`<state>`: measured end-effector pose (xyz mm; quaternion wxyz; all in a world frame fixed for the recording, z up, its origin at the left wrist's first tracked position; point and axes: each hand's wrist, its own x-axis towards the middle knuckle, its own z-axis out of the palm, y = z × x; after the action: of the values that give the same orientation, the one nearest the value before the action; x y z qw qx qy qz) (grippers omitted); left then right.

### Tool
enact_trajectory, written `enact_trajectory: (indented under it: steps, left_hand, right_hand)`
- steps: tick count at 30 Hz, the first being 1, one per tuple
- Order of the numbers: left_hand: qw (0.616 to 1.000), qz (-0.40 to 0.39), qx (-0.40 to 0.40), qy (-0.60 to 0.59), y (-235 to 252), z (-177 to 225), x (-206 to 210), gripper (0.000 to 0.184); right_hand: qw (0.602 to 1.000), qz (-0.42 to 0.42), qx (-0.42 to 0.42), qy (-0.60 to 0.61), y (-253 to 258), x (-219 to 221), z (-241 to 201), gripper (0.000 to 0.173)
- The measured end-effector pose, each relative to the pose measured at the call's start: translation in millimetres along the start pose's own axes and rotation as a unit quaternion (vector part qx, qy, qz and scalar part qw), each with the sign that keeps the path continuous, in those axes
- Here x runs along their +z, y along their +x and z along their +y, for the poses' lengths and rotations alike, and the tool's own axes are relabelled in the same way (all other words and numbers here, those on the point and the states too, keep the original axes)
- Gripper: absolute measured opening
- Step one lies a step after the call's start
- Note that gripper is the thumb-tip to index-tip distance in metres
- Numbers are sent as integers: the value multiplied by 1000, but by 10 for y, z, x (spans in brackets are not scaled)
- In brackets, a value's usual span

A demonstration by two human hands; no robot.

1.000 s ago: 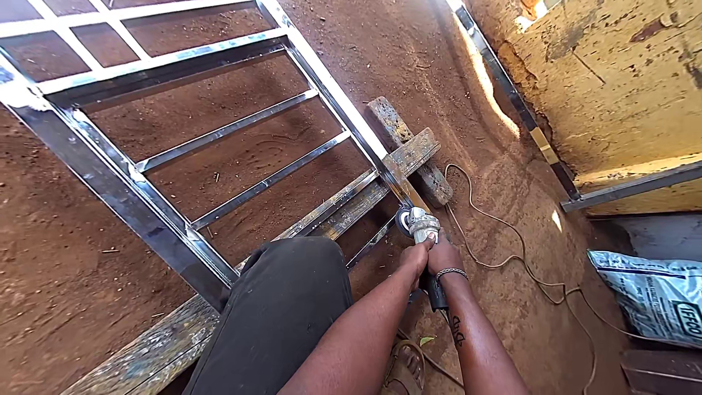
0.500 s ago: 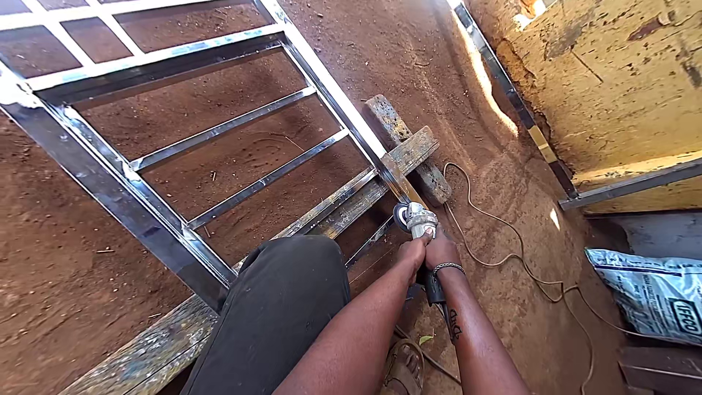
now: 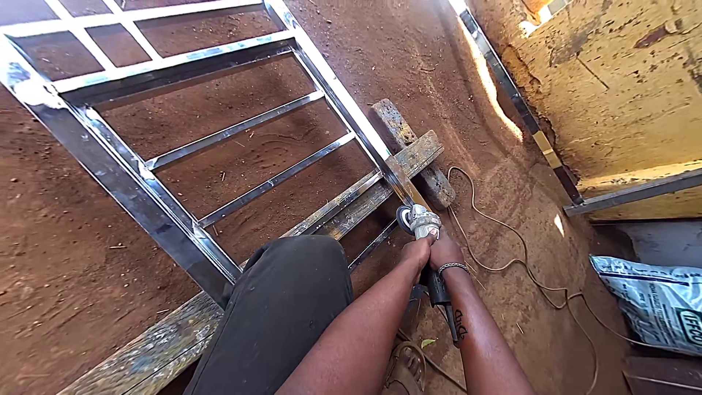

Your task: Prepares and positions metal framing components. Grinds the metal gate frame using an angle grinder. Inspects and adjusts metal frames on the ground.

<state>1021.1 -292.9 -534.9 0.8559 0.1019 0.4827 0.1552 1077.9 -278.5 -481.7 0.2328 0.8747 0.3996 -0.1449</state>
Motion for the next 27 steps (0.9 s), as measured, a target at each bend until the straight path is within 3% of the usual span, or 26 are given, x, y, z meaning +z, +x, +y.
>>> enact_trajectory:
  steps: [27]
  left_hand:
    - [999, 12, -13, 28, -56, -71, 14, 77]
  right_hand:
    - [1000, -4, 5, 0, -60, 42, 64, 59]
